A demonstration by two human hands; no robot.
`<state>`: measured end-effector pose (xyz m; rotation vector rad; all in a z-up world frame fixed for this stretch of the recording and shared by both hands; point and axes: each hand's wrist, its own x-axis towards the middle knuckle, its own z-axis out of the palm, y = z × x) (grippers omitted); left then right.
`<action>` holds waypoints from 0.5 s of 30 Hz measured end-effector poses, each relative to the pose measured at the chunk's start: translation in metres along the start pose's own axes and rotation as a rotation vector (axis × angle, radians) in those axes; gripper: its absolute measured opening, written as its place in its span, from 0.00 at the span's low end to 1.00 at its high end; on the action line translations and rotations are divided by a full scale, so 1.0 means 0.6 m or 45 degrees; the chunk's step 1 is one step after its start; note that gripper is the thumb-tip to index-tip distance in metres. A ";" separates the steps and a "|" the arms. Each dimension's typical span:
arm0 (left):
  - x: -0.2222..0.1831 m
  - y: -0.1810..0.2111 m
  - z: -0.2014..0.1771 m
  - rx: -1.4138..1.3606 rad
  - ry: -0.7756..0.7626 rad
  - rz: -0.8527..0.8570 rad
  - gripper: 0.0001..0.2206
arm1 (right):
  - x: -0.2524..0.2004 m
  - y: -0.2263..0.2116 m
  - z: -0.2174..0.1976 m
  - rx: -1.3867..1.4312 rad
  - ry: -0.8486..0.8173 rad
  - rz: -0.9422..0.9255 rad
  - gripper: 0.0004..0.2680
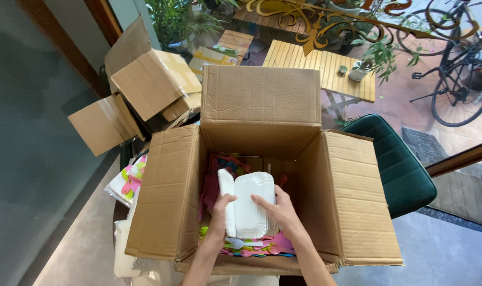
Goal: The person organizes and sorts various packaging materials from a large box, including paper plates, small plastic bags, and colorful paper scraps.
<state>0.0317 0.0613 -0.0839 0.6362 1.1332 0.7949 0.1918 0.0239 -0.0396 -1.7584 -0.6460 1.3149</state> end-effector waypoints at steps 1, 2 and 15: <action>-0.003 0.004 -0.001 -0.121 0.053 -0.114 0.15 | 0.001 -0.004 -0.001 0.028 0.009 0.013 0.20; -0.006 0.008 -0.003 -0.242 0.108 -0.228 0.12 | 0.002 -0.008 -0.001 0.056 0.016 0.027 0.19; -0.035 0.049 0.018 -0.411 0.000 -0.056 0.26 | 0.306 0.132 -0.063 -1.784 0.377 -0.222 0.25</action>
